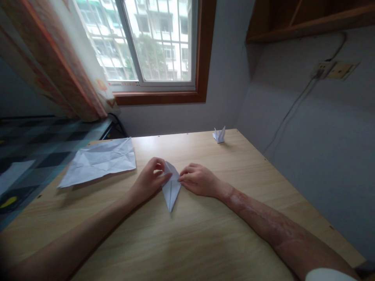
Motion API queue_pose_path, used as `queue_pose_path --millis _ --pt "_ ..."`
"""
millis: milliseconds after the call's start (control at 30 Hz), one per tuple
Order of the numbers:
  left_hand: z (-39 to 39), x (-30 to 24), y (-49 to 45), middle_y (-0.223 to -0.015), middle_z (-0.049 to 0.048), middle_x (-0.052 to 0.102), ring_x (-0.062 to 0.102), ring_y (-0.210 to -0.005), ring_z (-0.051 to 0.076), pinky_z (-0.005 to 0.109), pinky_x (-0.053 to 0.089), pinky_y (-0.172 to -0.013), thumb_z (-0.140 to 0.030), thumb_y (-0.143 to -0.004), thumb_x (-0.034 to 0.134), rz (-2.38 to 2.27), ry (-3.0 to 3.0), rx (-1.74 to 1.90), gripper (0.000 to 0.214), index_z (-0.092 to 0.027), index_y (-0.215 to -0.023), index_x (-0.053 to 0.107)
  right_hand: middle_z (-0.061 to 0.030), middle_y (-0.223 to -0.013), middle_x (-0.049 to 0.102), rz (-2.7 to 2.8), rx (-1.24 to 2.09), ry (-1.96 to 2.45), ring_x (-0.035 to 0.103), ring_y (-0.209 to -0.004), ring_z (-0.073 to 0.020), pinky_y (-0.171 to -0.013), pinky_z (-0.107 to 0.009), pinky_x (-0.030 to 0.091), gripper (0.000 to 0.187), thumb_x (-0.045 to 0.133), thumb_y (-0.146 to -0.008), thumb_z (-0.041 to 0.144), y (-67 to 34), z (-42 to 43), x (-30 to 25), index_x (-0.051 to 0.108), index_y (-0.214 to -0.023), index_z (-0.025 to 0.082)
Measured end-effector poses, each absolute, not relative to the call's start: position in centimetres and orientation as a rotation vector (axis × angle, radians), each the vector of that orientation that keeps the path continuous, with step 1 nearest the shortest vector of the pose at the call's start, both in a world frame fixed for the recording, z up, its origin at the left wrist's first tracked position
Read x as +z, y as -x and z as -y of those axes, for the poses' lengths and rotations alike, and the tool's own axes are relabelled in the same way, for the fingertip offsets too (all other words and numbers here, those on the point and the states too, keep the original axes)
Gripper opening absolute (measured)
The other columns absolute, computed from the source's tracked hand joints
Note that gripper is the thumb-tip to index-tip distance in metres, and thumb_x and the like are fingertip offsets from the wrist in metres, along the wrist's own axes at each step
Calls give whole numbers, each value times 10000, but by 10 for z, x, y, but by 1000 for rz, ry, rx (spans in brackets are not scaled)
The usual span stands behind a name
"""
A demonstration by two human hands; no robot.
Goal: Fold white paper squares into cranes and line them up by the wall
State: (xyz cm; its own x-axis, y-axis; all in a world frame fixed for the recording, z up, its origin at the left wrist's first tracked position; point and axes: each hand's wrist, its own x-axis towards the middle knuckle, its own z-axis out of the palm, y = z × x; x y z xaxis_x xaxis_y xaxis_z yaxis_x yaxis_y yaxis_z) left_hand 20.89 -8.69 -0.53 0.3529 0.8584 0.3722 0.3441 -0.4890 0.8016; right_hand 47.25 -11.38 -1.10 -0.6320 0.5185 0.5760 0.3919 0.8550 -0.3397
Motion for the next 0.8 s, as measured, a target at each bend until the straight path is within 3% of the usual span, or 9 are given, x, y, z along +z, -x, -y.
queue_pose_path --millis 100,200,300,400,467,567,633,700,800 --pt "88 -4 -209 -1044 40 619 620 -927 211 354 550 -836 -206 -838 781 -1152 -2305 1189 234 -223 -938 570 -89 -1126 793 2330 251 662 703 -1015 -246 -947 -424 621 280 642 -1016 113 -473 114 -14 791 -1208 253" --pt "92 -2 -210 -1109 72 674 660 -985 241 401 557 -911 -196 -961 674 -1069 -2556 997 53 -228 -1001 658 -89 -1145 784 2327 257 699 699 -1035 -253 -963 -438 616 328 666 -978 91 -474 114 -15 786 -1235 258" --pt "97 1 -212 -1218 96 741 696 -1107 269 424 556 -1002 -195 -1046 553 -873 -2694 740 207 -249 -1137 731 -86 -1122 783 2306 246 751 694 -1017 -258 -959 -449 609 323 693 -967 108 -475 114 -15 794 -1233 262" --pt "100 8 -210 -1277 119 760 701 -1154 299 449 560 -1050 -259 -1019 621 -796 -2698 647 229 -238 -1208 749 -80 -1090 781 2285 240 791 689 -1008 -259 -956 -448 600 290 720 -969 137 -476 113 -14 806 -1216 262" --pt "100 15 -207 -1341 143 746 696 -1205 328 470 556 -1086 -406 -970 742 -704 -2695 601 381 -223 -1305 731 -76 -1070 780 2275 225 809 685 -1002 -256 -957 -444 592 236 734 -975 154 -476 112 -15 814 -1171 257" --pt "98 21 -203 -1444 169 713 676 -1304 381 505 535 -1141 -671 -811 883 -554 -2725 520 815 -227 -1458 665 -73 -1027 778 2247 189 831 677 -971 -250 -937 -437 580 138 730 -1001 183 -477 110 -16 822 -1077 253" --pt "96 20 -202 -1491 177 696 664 -1353 404 528 517 -1174 -733 -732 917 -509 -2746 493 966 -243 -1514 633 -72 -1007 780 2208 173 840 677 -964 -250 -926 -437 575 106 729 -1014 205 -477 110 -16 821 -1038 252" --pt "94 15 -202 -1496 168 703 681 -1351 392 520 526 -1170 -667 -782 909 -523 -2750 511 880 -257 -1513 642 -76 -1000 783 2162 170 844 680 -974 -255 -923 -441 572 87 733 -1022 230 -477 110 -16 818 -1020 249" --pt "92 8 -201 -1435 124 756 742 -1271 325 458 572 -1100 -381 -988 727 -596 -2756 582 460 -262 -1432 709 -82 -995 782 2136 190 826 682 -973 -259 -922 -445 573 92 723 -1037 255 -477 112 -16 813 -1017 247"
